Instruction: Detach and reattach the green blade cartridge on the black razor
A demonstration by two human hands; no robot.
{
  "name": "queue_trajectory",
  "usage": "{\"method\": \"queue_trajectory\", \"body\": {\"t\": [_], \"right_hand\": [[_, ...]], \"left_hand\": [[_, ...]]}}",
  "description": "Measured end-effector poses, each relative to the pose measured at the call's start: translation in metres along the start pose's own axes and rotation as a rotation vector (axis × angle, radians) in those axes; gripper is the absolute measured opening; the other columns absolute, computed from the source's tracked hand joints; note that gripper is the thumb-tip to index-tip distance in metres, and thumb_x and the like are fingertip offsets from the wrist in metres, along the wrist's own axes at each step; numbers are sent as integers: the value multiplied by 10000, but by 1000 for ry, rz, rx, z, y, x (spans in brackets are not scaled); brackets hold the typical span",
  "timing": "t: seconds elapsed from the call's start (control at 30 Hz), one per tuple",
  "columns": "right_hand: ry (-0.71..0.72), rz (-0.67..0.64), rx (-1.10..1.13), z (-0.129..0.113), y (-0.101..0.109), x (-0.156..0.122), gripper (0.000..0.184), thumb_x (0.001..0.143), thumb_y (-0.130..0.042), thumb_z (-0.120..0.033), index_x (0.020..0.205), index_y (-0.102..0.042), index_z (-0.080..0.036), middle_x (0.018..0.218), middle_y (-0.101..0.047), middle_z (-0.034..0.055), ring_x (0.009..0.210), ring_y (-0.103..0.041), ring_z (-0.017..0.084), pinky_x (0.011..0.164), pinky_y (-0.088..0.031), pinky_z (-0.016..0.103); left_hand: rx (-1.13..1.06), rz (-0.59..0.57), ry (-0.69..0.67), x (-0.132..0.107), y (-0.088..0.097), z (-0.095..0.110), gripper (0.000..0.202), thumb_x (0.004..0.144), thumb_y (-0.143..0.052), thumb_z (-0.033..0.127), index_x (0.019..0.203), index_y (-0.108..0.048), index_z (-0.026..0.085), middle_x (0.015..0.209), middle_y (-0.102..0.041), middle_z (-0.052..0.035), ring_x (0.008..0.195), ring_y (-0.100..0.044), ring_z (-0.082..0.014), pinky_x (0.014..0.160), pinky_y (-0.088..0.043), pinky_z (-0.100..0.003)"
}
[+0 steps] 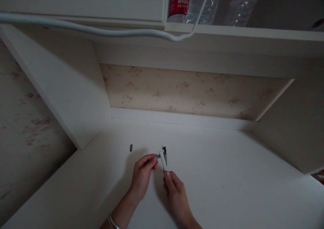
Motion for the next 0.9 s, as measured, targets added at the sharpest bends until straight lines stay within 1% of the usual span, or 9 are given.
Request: {"method": "queue_trajectory", "body": {"t": [0.07, 0.17, 0.23, 0.4, 0.57, 0.6, 0.7, 0.77, 0.9], "right_hand": [[4, 14, 3, -1, 0, -1, 424, 886, -443, -572, 686, -452, -198, 578, -320, -62, 525, -270, 107, 465, -214, 237], [3, -64, -29, -4, -5, -4, 441, 882, -434, -584, 673, -455, -197, 559, -322, -63, 510, -265, 106, 461, -208, 241], [4, -77, -44, -5, -6, -5, 443, 879, -438, -586, 670, -459, -196, 557, -328, -61, 511, -270, 108, 465, -215, 242], [35, 56, -51, -4, -1, -2, 434, 893, -421, -572, 677, -461, -197, 583, -358, -51, 540, -312, 116, 490, -257, 240], [27, -66, -79, -4, -5, -2, 431, 891, -436, -560, 672, -478, -191, 548, -350, -58, 504, -289, 108, 468, -226, 242], [23, -60, -75, -4, -4, -2, 430, 889, -442, -558, 669, -479, -190, 548, -347, -58, 506, -288, 107, 468, -224, 242], [24, 39, -33, -4, 1, -1, 414, 884, -463, -547, 674, -480, -190, 565, -333, -56, 526, -286, 109, 473, -227, 239], [25, 79, -15, -4, 5, 0, 404, 881, -469, -545, 696, -499, -187, 571, -324, -57, 531, -282, 110, 472, -225, 236], [35, 34, -71, -13, 10, -1, 407, 869, -491, -542, 734, -578, -168, 560, -359, -51, 526, -315, 110, 470, -243, 231]], "left_hand": [[3, -3, 1, 0, 0, 1, 219, 679, -744, 271, 841, -728, 124, 666, -617, -20, 627, -508, -107, 607, -405, -233], [8, -8, -8, 0, -1, 1, 176, 690, -732, 267, 802, -726, 132, 653, -600, -10, 631, -501, -105, 600, -395, -226], [6, -5, -15, 0, -1, 0, 165, 692, -730, 267, 790, -724, 135, 651, -593, -7, 638, -502, -108, 602, -394, -226], [19, 17, -16, 1, 1, -2, 207, 679, -744, 263, 838, -726, 132, 678, -618, -22, 633, -505, -111, 611, -401, -234], [28, 6, -29, 1, 3, -4, 177, 707, -728, 262, 837, -729, 143, 668, -608, -12, 658, -511, -113, 617, -399, -229], [21, 8, -27, 1, 3, -4, 180, 705, -730, 263, 839, -730, 142, 670, -611, -13, 657, -512, -112, 619, -400, -230], [10, 34, -12, 1, 3, -3, 210, 687, -748, 267, 848, -731, 133, 680, -627, -21, 640, -513, -107, 618, -406, -233], [10, 55, -7, 2, 4, -2, 226, 678, -755, 269, 855, -732, 129, 691, -637, -27, 642, -521, -107, 616, -409, -232], [-27, 105, -14, 5, 6, -2, 240, 661, -768, 270, 861, -733, 142, 736, -660, -34, 672, -544, -112, 630, -423, -233]]}}
Point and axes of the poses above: each hand's wrist, its own x-axis towards the middle knuckle, its own y-axis out of the back of the hand, z = x × y, the point moved 2 cm from there along x, towards the middle knuckle
